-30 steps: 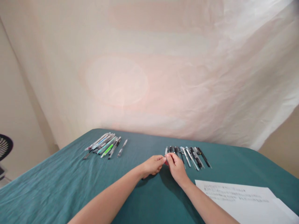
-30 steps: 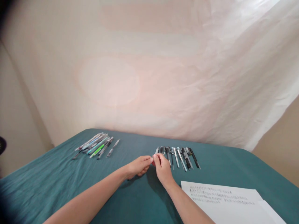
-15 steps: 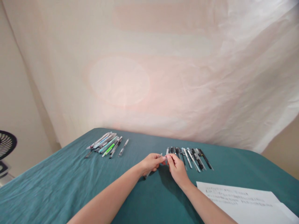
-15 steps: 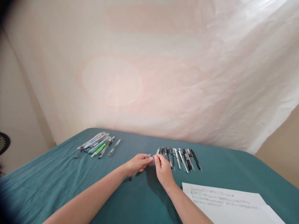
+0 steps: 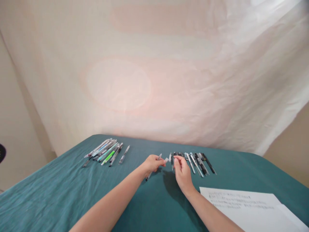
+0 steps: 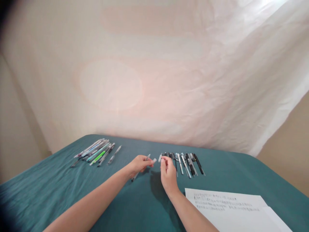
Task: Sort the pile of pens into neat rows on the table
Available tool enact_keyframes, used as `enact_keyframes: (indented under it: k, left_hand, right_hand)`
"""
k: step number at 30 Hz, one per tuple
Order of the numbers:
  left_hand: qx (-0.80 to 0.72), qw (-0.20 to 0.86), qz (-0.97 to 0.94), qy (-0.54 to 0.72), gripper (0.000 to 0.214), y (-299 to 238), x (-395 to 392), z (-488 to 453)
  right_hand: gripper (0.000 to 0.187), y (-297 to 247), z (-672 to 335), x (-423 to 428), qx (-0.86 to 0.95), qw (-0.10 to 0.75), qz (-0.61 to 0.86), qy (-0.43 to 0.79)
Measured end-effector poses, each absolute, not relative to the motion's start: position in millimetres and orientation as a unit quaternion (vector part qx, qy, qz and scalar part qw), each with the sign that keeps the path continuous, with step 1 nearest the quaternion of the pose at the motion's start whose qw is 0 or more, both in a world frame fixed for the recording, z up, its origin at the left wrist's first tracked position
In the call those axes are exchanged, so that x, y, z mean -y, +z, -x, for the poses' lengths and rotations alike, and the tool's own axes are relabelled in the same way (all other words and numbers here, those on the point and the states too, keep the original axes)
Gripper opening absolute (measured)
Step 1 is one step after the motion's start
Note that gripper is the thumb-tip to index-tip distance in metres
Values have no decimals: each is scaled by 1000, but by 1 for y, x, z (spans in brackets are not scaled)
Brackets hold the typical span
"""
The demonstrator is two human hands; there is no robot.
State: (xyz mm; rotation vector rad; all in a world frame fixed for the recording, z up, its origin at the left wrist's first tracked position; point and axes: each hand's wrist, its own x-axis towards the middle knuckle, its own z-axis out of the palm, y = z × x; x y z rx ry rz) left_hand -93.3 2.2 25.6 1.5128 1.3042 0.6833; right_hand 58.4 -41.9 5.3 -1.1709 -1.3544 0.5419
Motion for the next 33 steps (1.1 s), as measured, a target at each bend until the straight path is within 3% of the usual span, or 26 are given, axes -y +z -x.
enact_keyframes:
  k: [5,13,25,33]
  left_hand:
    - [-632,390,-617,261,23,26,-43,82]
    - [-676,335,-615,231,18,18,-75,50]
    - [-661,359,-611,248,19,11,-79,50]
    - [-609,444,-570,326,32,14,-55,64]
  right_hand:
    - [33,6,-60,43,550,634,497,219]
    - [25,7,-60,44,588,605,495,206]
    - [25,7,-60,42,593,597,499,207]
    - [27,7,-61,43,611,583,487,226]
